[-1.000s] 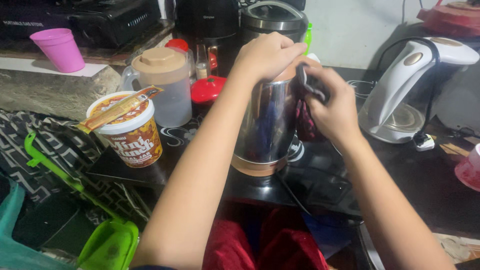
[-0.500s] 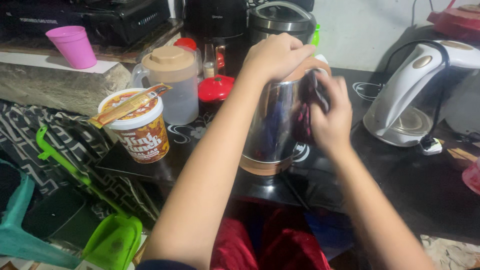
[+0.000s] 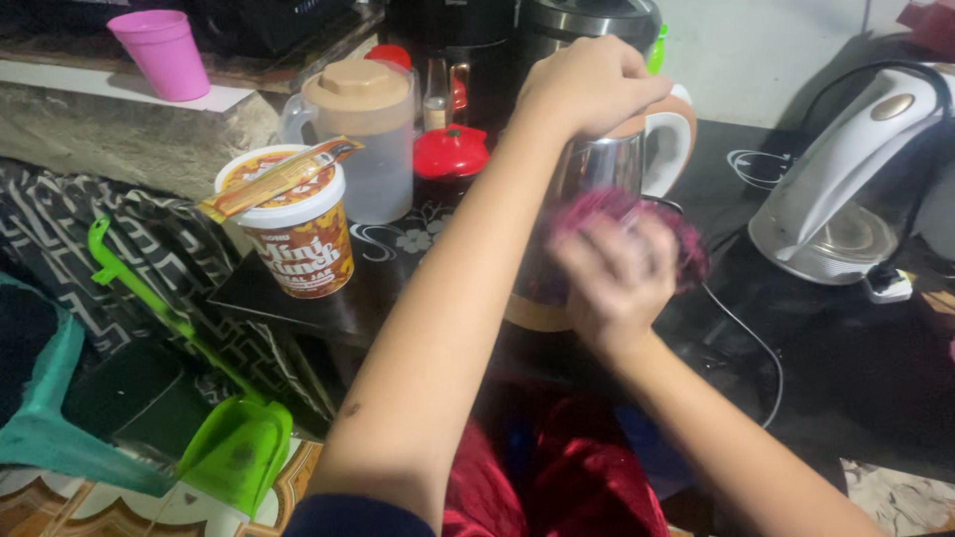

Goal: The person wipes an electric kettle with a patterned cloth, turning the kettle to clean its body, lid and handle, and briefly wipes a red lid on the table. They set the kettle on its base and continue wiping its exterior throughout the clip.

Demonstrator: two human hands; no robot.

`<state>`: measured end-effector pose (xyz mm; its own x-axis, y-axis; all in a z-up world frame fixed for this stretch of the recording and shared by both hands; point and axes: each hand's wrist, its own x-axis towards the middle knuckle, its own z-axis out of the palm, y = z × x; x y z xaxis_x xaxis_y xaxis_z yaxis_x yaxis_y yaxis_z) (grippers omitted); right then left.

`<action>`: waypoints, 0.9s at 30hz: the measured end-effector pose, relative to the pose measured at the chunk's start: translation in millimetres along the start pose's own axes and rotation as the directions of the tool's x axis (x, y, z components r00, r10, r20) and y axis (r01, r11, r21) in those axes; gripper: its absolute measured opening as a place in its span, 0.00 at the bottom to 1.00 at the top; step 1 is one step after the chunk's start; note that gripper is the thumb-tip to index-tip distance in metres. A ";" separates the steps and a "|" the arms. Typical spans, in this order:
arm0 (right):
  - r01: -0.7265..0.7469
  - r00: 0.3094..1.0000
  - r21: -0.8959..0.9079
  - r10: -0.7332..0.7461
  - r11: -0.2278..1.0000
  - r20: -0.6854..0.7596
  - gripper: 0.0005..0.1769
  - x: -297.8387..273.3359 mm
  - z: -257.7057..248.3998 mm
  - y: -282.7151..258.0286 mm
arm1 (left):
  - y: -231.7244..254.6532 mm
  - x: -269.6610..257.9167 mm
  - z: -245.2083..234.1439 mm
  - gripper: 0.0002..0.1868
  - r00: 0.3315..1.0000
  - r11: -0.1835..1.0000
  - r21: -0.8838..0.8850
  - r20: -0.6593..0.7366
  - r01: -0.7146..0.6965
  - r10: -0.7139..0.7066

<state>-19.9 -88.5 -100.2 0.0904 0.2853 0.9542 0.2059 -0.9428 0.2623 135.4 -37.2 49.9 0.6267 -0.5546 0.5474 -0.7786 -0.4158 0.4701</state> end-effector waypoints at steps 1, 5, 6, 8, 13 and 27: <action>0.127 0.991 -0.001 -0.126 0.992 0.048 0.17 -2.7 -5.1 -7.4 | 0.2 0.0 0.5 0.22 1.000 1.000 0.001 0.002 0.004 -0.004; 0.301 0.866 0.220 -0.363 0.928 0.344 0.20 -9.1 -20.6 -12.6 | -0.9 -0.7 2.3 0.21 0.999 1.000 0.014 -0.029 -0.013 0.013; 0.317 0.848 0.269 -0.399 0.909 0.350 0.17 -4.9 -19.7 -2.5 | -1.2 0.8 1.8 0.21 1.000 1.000 0.021 -0.014 -0.012 0.013; 0.363 0.864 0.252 -0.425 0.897 0.270 0.14 6.3 -15.6 23.3 | -2.8 3.3 1.4 0.20 1.000 1.000 0.017 0.004 -0.012 0.012; 0.026 0.999 0.193 -0.019 0.981 -0.036 0.31 40.4 6.2 89.1 | -6.8 7.1 0.3 0.17 0.997 0.995 -0.068 0.033 -0.068 0.070; -0.852 0.489 0.405 0.780 0.331 0.390 0.12 -55.2 91.5 297.7 | -12.2 8.4 3.0 0.17 0.999 0.997 -0.072 0.040 -0.034 0.037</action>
<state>125.6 -369.1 -87.9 0.5851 -0.5289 0.6147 0.3860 -0.4850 -0.7847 150.1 -39.0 46.7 0.5955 -0.5978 0.5367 -0.7952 -0.3434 0.4997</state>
